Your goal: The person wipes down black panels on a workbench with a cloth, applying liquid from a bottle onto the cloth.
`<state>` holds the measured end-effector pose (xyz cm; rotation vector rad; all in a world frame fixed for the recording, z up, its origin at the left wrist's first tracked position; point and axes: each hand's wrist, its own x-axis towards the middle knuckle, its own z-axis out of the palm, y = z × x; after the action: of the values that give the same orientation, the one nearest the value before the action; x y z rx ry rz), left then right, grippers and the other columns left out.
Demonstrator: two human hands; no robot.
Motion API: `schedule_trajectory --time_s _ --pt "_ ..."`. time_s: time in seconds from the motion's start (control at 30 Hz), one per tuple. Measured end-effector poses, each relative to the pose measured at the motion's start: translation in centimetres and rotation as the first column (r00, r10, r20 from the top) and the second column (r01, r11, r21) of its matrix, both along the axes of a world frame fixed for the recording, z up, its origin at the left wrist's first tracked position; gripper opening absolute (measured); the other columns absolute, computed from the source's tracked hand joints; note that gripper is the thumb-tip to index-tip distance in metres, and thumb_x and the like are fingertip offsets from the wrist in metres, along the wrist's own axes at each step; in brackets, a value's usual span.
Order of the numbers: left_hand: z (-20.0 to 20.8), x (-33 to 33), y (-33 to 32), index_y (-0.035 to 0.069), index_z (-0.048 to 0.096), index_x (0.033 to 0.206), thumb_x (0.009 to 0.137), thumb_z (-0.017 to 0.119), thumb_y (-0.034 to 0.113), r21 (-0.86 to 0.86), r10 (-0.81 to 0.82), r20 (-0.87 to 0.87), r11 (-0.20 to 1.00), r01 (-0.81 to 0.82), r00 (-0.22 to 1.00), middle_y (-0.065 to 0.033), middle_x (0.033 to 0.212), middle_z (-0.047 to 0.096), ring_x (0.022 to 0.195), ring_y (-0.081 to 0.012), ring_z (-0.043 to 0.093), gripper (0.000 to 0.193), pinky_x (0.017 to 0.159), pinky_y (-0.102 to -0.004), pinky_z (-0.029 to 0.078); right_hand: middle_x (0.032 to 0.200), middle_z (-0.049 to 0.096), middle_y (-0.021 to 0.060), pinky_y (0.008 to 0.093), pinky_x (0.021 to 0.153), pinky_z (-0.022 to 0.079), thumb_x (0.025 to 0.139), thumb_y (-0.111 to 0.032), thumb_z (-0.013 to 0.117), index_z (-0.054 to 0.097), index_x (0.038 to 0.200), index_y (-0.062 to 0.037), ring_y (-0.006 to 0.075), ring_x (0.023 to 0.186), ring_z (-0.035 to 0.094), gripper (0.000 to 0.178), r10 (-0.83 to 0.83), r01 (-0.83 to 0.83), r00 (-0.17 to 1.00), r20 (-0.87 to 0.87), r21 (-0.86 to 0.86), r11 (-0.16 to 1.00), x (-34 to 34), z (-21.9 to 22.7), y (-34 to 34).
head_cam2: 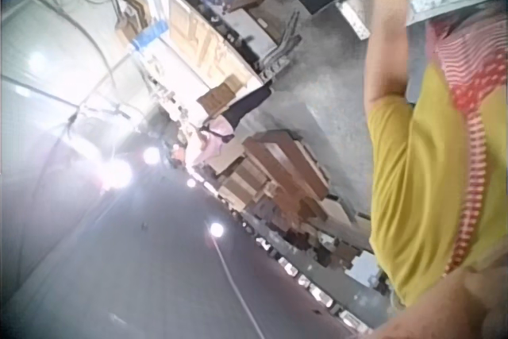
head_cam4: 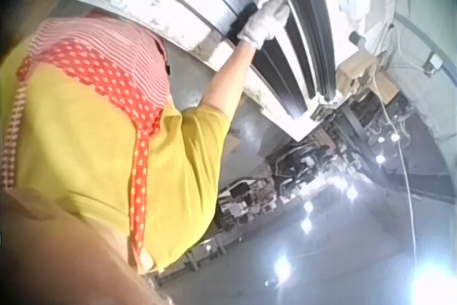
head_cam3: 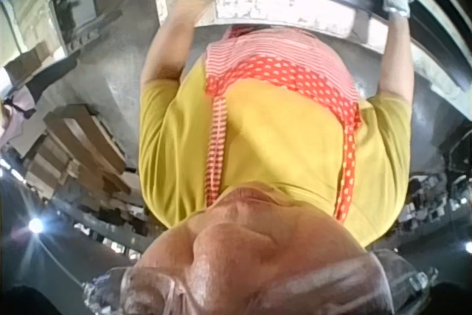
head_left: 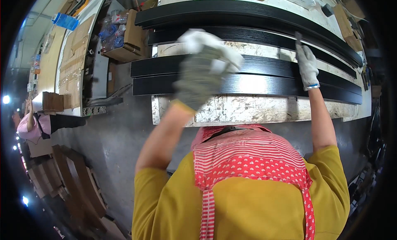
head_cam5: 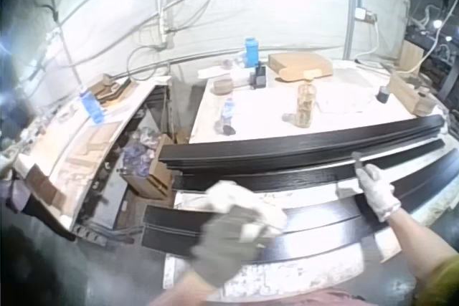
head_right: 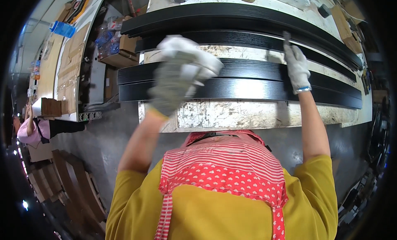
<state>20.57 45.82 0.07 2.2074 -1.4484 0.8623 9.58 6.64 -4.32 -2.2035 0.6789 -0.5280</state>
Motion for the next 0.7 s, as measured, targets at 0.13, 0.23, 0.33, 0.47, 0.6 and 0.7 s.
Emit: schedule_trajectory --time_s 0.13,0.23,0.33,0.47,0.6,0.7 --pt "-4.6 3.9 -2.4 0.011 0.066 0.090 0.092 0.054 0.027 0.298 0.120 -0.292 0.954 -0.029 0.949 -0.0111 0.087 0.066 0.080 -0.0282 0.065 0.021 0.070 -0.0414 0.052 0.068 0.049 -0.0013 0.0294 0.056 0.035 0.095 -0.033 0.062 0.059 0.084 0.0005 0.0098 0.062 0.039 0.035 -0.084 0.078 0.995 0.057 0.095 0.992 0.1 -2.1 -1.1" --pt "-0.7 6.3 2.0 0.010 0.067 0.092 0.093 0.053 0.027 0.467 0.421 -0.389 0.857 -0.219 0.819 -0.0129 0.077 0.065 0.072 -0.0286 0.065 0.022 0.067 -0.0414 0.053 0.068 0.050 0.0015 0.0308 0.058 0.037 0.095 -0.035 0.062 0.059 0.085 0.0011 0.0115 0.064 0.041 0.038 -0.039 0.041 0.999 -0.015 0.112 0.993 0.3 0.1 0.2" --pt "-2.7 6.1 0.1 0.008 0.068 0.091 0.091 0.056 0.029 0.515 0.317 -0.233 0.842 -0.160 0.919 -0.0139 0.082 0.067 0.075 -0.0273 0.067 0.025 0.066 -0.0408 0.054 0.069 0.049 0.0026 0.0296 0.058 0.036 0.095 -0.037 0.060 0.059 0.089 0.0012 0.0122 0.064 0.040 0.039 -0.119 0.120 0.982 0.144 0.005 0.993 0.2 -0.8 0.8" --pt "-1.4 3.2 -2.8 0.007 0.066 0.091 0.091 0.055 0.028 0.476 0.261 -0.367 0.877 -0.061 0.893 -0.0135 0.085 0.067 0.079 -0.0262 0.068 0.023 0.068 -0.0400 0.054 0.070 0.051 0.0037 0.0314 0.060 0.038 0.095 -0.040 0.060 0.059 0.091 0.0013 0.0150 0.064 0.042 0.041 -0.055 0.050 0.998 0.027 0.164 0.985 -0.3 -1.0 -0.3" --pt "-0.8 9.3 4.2 0.009 0.067 0.092 0.094 0.051 0.030 0.698 0.538 -0.241 0.674 -0.241 0.808 -0.0137 0.087 0.069 0.078 -0.0277 0.067 0.027 0.070 -0.0396 0.054 0.070 0.050 0.0037 0.0298 0.060 0.037 0.095 -0.039 0.060 0.060 0.092 0.0006 0.0143 0.064 0.042 0.040 -0.099 0.099 0.993 0.071 0.000 0.995 -0.1 -2.1 -0.8" --pt "-2.2 4.4 -1.7 0.010 0.067 0.093 0.093 0.053 0.031 0.555 0.403 -0.285 0.809 -0.193 0.870 -0.0139 0.090 0.069 0.085 -0.0281 0.067 0.025 0.075 -0.0394 0.053 0.076 0.056 0.0064 0.0295 0.064 0.041 0.096 -0.038 0.059 0.063 0.100 0.0015 0.0162 0.068 0.049 0.040 -0.016 0.019 0.999 -0.035 0.097 0.995 0.2 0.4 1.3"
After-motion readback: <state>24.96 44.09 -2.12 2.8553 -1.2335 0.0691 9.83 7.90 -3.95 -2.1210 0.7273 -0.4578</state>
